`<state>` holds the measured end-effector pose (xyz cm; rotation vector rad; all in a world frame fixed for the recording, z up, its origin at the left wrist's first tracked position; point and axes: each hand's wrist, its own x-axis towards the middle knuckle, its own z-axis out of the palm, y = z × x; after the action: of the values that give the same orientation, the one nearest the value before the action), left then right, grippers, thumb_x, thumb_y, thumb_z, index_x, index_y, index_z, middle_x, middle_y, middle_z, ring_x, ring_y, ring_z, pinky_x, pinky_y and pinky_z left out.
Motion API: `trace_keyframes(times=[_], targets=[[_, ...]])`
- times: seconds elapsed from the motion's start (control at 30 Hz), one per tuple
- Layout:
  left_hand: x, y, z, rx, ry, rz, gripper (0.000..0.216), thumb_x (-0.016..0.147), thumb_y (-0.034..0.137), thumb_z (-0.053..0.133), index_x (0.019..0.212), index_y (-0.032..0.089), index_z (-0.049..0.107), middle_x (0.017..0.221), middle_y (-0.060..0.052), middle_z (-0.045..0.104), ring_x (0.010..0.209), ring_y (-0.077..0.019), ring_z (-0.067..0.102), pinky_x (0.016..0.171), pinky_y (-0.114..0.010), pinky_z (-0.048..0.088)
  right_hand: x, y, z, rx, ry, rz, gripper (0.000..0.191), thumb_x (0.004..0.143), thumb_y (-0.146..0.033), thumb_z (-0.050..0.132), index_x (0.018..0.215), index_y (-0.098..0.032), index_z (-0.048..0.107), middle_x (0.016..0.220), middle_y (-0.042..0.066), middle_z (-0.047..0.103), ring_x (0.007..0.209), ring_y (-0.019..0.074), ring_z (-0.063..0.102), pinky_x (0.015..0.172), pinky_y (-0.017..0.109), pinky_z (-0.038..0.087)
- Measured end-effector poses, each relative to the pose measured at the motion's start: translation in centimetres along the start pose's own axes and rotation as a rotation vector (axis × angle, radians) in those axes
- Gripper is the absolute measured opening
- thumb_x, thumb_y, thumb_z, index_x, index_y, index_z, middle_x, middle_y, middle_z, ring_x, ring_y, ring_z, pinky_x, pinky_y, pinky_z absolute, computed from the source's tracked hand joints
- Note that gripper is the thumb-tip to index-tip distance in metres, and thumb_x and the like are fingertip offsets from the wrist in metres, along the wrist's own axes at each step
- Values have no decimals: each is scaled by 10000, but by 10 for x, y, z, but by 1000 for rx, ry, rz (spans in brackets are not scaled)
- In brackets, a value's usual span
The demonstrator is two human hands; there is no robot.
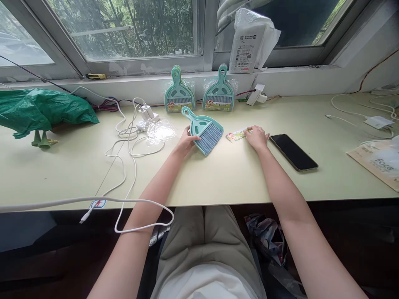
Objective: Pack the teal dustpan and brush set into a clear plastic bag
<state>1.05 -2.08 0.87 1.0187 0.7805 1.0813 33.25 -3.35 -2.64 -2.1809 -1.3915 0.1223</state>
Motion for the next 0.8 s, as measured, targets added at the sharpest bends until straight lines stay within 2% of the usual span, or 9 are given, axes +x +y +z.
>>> trace_keyframes(times=[0.1, 0.2, 0.27, 0.37, 0.47, 0.57, 0.67, 0.73, 0.8], targets=[[-1, 2, -1, 10, -1, 3, 688, 577, 46, 605, 1220, 277, 520, 1075, -30, 628, 1055, -215, 621, 776, -292, 539, 3, 1, -5, -7, 19, -13, 268, 860, -339, 574, 1035, -197, 718, 1271, 151, 636, 1241, 346, 525, 1066, 567, 369], [0, 2, -4, 13, 2, 22, 657, 586, 72, 570, 1209, 282, 540, 1034, -28, 629, 1006, -214, 622, 775, -307, 535, 9, 4, -10, 49, -3, -39, 304, 809, -256, 635, 1093, -179, 712, 1196, 144, 673, 1191, 322, 566, 1026, 489, 434], [2, 0, -6, -13, 21, 23, 607, 591, 96, 570, 1172, 270, 550, 1001, -26, 634, 953, -210, 624, 788, -322, 537, 13, 8, -11, 89, -43, -50, 367, 770, -209, 674, 1133, -163, 706, 1107, 128, 706, 1121, 294, 610, 1016, 444, 456], [4, -3, -7, -54, 79, -10, 503, 598, 131, 583, 1087, 243, 555, 935, -24, 627, 876, -198, 616, 826, -343, 533, 17, 11, -14, 91, -102, -37, 354, 722, -227, 743, 1072, -169, 736, 1005, 105, 723, 1030, 283, 648, 973, 423, 483], [4, -2, -6, -75, 87, -15, 468, 605, 141, 608, 1058, 242, 548, 916, -19, 623, 859, -190, 614, 867, -352, 527, 17, 10, -19, 94, -152, -20, 273, 697, -244, 778, 963, -182, 760, 916, 80, 721, 939, 260, 658, 879, 391, 501], [3, -1, -5, -73, 49, 2, 522, 610, 145, 633, 1112, 259, 546, 957, -19, 639, 914, -204, 629, 905, -366, 522, 12, 6, -27, 144, -217, -3, 144, 691, -228, 787, 819, -181, 741, 801, 60, 709, 847, 231, 640, 815, 374, 488], [2, 0, -4, -55, 20, -8, 579, 613, 150, 647, 1172, 264, 548, 1018, -30, 654, 990, -232, 635, 940, -392, 519, 3, -3, -42, 292, -379, -17, 226, 634, -302, 853, 730, -179, 690, 734, 46, 699, 745, 199, 614, 749, 353, 480], [1, -1, -3, -53, 12, -22, 611, 610, 142, 647, 1201, 264, 551, 1034, -35, 660, 1026, -250, 637, 955, -412, 520, -6, -12, -54, 441, -620, -103, 331, 598, -407, 878, 746, -183, 684, 748, 43, 702, 737, 193, 619, 720, 335, 477], [1, -1, -2, -57, 0, -28, 645, 600, 125, 648, 1222, 266, 551, 1031, -35, 664, 1046, -261, 640, 968, -428, 520, -17, -25, -63, 568, -836, -254, 401, 581, -486, 872, 770, -186, 686, 810, 49, 709, 786, 191, 633, 723, 318, 476]])
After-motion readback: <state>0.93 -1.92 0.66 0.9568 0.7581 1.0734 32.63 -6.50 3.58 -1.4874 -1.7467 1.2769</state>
